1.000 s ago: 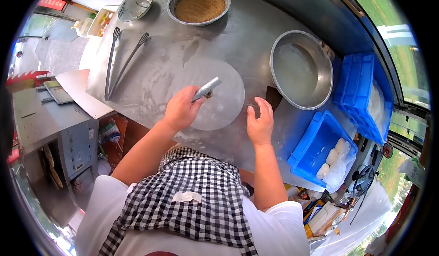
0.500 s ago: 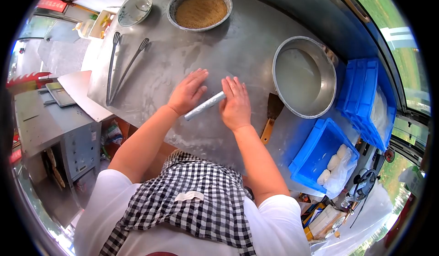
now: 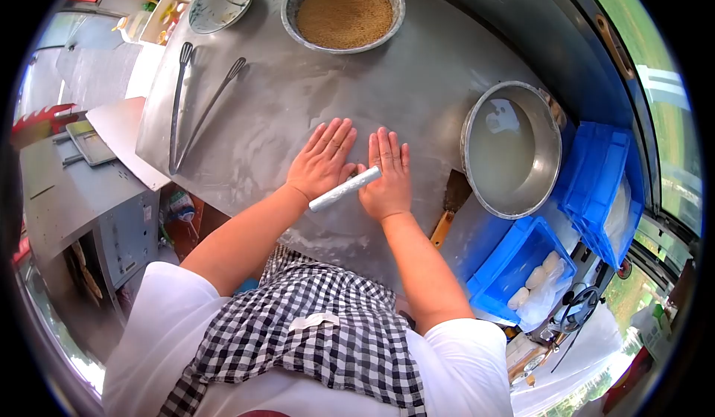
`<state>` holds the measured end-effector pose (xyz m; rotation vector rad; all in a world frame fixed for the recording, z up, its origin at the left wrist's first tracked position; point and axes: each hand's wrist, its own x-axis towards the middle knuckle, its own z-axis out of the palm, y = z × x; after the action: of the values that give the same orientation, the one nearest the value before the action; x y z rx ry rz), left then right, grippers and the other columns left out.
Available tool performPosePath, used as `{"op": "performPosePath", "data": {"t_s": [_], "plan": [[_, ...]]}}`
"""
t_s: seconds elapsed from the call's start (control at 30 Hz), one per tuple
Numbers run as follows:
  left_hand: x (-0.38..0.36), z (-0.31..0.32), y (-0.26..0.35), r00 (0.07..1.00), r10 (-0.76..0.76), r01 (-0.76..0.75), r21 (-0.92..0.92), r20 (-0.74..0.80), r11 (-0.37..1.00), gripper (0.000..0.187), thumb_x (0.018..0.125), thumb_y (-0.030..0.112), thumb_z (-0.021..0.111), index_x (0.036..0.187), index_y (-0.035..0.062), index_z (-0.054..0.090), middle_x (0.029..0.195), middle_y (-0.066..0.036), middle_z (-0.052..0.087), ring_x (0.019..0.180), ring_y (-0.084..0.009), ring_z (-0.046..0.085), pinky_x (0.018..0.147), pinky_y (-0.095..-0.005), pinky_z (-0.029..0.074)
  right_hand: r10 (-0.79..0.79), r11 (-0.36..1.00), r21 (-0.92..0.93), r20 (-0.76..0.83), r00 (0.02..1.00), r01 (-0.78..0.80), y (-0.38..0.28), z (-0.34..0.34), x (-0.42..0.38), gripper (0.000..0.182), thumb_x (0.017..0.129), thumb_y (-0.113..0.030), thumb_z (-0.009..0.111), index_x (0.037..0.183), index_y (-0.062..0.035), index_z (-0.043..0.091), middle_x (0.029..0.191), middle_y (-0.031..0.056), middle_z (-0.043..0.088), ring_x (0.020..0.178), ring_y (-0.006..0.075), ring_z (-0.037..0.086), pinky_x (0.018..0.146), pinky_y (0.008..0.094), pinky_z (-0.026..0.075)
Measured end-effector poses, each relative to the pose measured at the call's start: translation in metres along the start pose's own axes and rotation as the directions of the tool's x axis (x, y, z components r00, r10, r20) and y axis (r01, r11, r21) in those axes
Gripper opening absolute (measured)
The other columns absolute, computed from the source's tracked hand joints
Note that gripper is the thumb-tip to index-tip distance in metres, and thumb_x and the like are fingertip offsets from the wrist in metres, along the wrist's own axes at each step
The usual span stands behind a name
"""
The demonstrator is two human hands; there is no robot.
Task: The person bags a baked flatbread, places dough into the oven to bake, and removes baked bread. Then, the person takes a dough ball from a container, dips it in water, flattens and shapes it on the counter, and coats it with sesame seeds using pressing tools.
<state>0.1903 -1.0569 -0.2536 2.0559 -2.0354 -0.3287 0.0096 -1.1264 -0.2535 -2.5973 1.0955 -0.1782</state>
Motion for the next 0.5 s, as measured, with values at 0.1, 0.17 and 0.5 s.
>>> {"op": "performPosePath", "data": {"t_s": [0.1,0.17,0.5], "plan": [[-0.004,0.002,0.001,1.0,-0.002,0.002,0.007,0.012,1.0,0.068,0.103,0.043,0.051,0.159,0.005,0.041,0.17,-0.011,0.031,0.159,-0.0254,0.024,0.131,-0.0437,0.018,-0.01,1.0,-0.026,0.01,1.0,0.011,-0.001,0.0,-0.004,0.069,0.1,-0.03,0.059,0.159,-0.001,0.038,0.168,0.0163,0.034,0.158,0.0329,0.026,0.129,0.0538,0.019],[0.002,0.004,-0.002,1.0,-0.006,0.006,-0.012,0.028,1.0,0.069,0.104,0.045,0.047,0.16,0.0053,0.038,0.171,-0.01,0.03,0.16,-0.0234,0.022,0.132,-0.0422,0.014,-0.03,0.998,-0.048,-0.001,1.0,0.03,0.004,0.0,0.002,0.069,0.101,-0.03,0.059,0.159,-0.0008,0.038,0.168,0.0165,0.034,0.158,0.0329,0.027,0.129,0.0533,0.019],[-0.004,0.002,-0.003,0.998,-0.042,0.04,-0.043,-0.041,0.998,0.069,0.101,0.043,0.052,0.159,0.0077,0.041,0.17,-0.009,0.032,0.159,-0.025,0.024,0.132,-0.0449,0.016,-0.038,0.999,-0.022,-0.049,0.998,0.037,-0.001,0.001,0.008,0.067,0.1,-0.027,0.059,0.159,-0.002,0.039,0.167,0.0187,0.035,0.156,0.0344,0.03,0.128,0.0525,0.022]]}}
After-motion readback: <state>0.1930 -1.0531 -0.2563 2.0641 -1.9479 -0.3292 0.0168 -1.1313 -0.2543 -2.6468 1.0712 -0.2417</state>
